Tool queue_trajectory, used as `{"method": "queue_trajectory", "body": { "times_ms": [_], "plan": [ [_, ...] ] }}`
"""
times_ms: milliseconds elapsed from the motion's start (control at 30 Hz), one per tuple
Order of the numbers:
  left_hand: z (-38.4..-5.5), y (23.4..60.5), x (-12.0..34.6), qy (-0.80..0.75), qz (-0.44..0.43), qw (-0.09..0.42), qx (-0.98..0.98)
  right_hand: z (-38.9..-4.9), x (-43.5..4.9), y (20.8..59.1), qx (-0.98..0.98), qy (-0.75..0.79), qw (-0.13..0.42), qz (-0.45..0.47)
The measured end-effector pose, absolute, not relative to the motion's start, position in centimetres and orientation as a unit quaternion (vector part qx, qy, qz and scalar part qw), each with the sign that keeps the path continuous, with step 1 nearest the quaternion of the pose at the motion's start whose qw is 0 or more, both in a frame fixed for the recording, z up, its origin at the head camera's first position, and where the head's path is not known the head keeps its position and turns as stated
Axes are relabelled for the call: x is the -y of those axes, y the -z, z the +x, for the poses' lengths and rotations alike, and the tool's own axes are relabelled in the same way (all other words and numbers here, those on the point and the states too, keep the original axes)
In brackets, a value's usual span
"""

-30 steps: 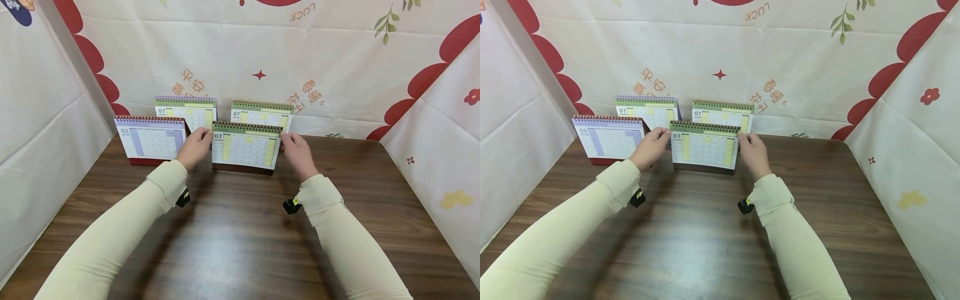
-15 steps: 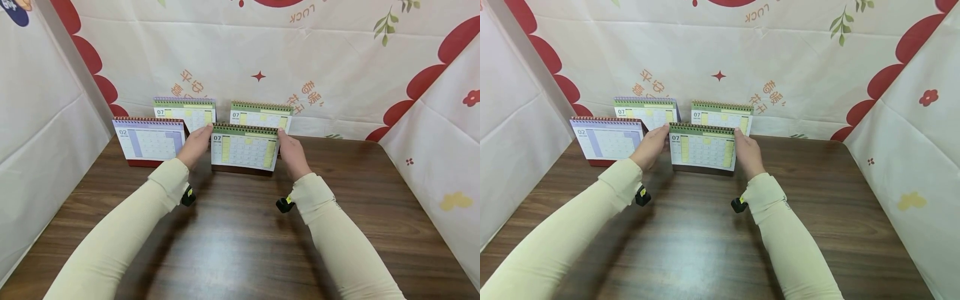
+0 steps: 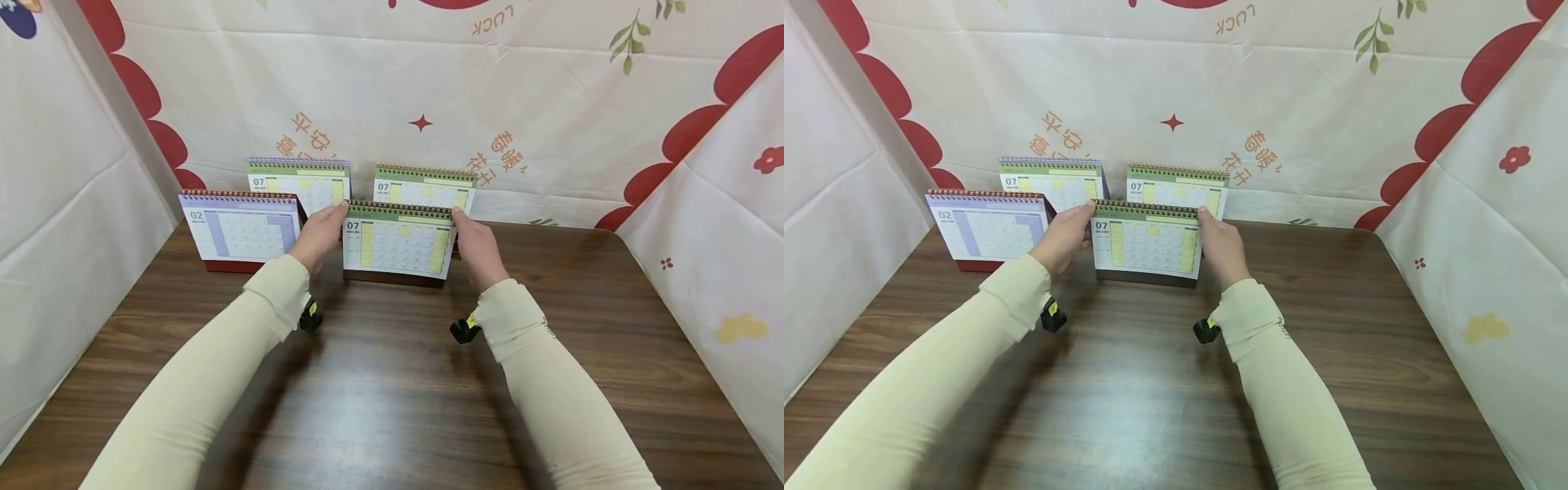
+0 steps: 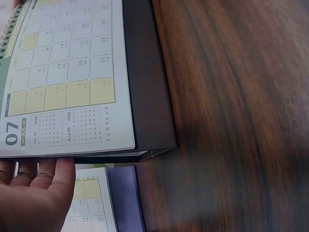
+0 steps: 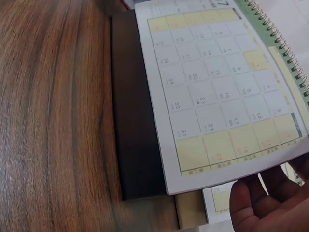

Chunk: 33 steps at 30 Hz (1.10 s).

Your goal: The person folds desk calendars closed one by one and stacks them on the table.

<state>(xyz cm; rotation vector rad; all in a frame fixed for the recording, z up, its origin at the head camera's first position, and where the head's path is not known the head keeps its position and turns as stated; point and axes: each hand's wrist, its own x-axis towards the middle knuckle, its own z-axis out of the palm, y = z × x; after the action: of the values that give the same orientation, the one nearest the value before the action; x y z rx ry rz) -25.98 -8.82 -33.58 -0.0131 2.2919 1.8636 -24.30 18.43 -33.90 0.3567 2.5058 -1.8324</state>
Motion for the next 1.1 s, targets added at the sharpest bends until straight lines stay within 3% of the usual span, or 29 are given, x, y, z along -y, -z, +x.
{"method": "queue_trajectory", "body": {
  "times_ms": [200, 467, 700, 1100],
  "plan": [
    [-26.0, 33.7, 8.7, -0.615, -0.001, 0.087, -0.784, -24.3, -18.6, 34.1, -0.807, 0.58, 0.004, 0.111],
    [-26.1, 34.5, 8.4, -0.541, 0.01, 0.004, -0.841, -24.3, -19.0, 34.3, -0.782, 0.614, 0.033, 0.098],
    [-26.0, 34.7, 8.4, -0.547, 0.011, 0.003, -0.837, -24.3, -19.5, 34.6, -0.784, 0.61, 0.071, 0.088],
    [-25.9, 35.5, 8.3, -0.485, 0.067, -0.028, -0.871, -24.1, -19.7, 35.9, -0.805, 0.591, 0.049, 0.039]
  ]
}}
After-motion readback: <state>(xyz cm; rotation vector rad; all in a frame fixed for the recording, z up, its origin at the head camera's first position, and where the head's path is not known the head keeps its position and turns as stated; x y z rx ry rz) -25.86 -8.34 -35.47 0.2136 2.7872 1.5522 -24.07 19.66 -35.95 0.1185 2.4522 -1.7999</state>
